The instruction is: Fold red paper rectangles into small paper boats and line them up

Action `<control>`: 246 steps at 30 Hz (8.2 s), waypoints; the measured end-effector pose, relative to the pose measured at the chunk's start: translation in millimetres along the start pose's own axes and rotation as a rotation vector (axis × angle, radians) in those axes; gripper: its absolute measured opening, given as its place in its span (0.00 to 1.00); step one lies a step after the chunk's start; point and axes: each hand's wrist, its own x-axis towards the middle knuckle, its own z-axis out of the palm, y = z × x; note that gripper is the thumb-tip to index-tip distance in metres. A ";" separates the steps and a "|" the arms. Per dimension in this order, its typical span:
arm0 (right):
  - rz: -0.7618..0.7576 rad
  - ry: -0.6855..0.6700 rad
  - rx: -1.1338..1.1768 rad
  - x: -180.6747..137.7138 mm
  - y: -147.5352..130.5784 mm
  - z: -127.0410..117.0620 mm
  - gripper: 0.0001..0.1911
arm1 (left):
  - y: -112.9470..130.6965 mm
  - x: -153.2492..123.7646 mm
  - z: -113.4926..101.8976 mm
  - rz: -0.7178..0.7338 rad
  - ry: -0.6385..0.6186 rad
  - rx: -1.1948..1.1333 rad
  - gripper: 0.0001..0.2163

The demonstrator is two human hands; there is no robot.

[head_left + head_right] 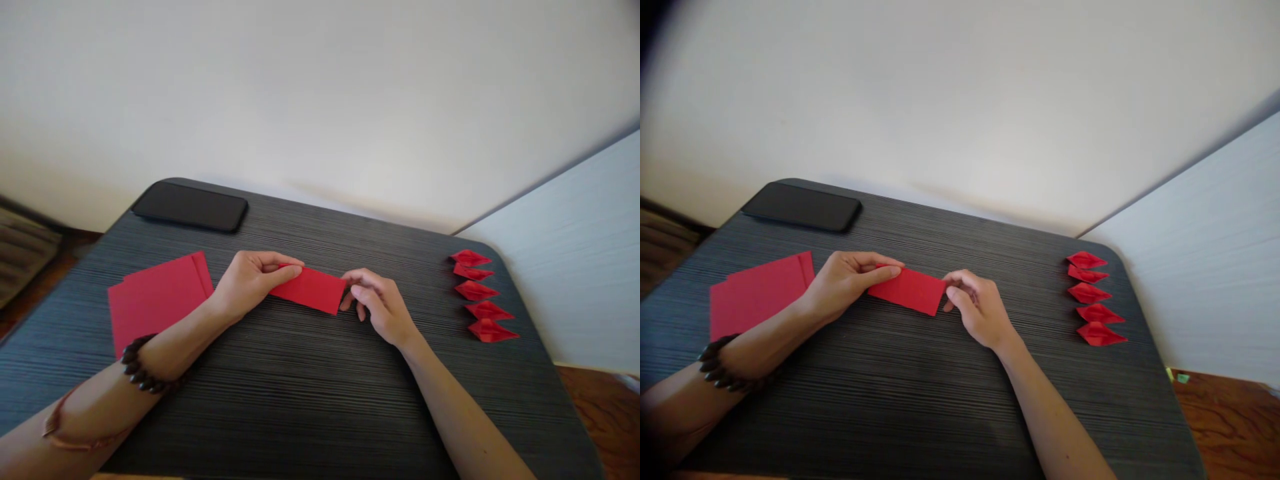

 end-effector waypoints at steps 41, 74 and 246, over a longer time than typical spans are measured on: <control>-0.356 -0.018 -0.365 -1.0 1.7 12.2 0.05 | -2.6 -8.4 7.5 0.509 -0.276 0.585 0.09; -0.349 0.020 -0.494 1.7 4.6 0.8 0.07 | -7.5 -4.4 6.4 0.623 -0.073 0.736 0.08; -0.397 -0.054 -0.887 -8.8 13.4 9.9 0.21 | -11.3 -9.3 1.9 0.796 -0.292 1.190 0.20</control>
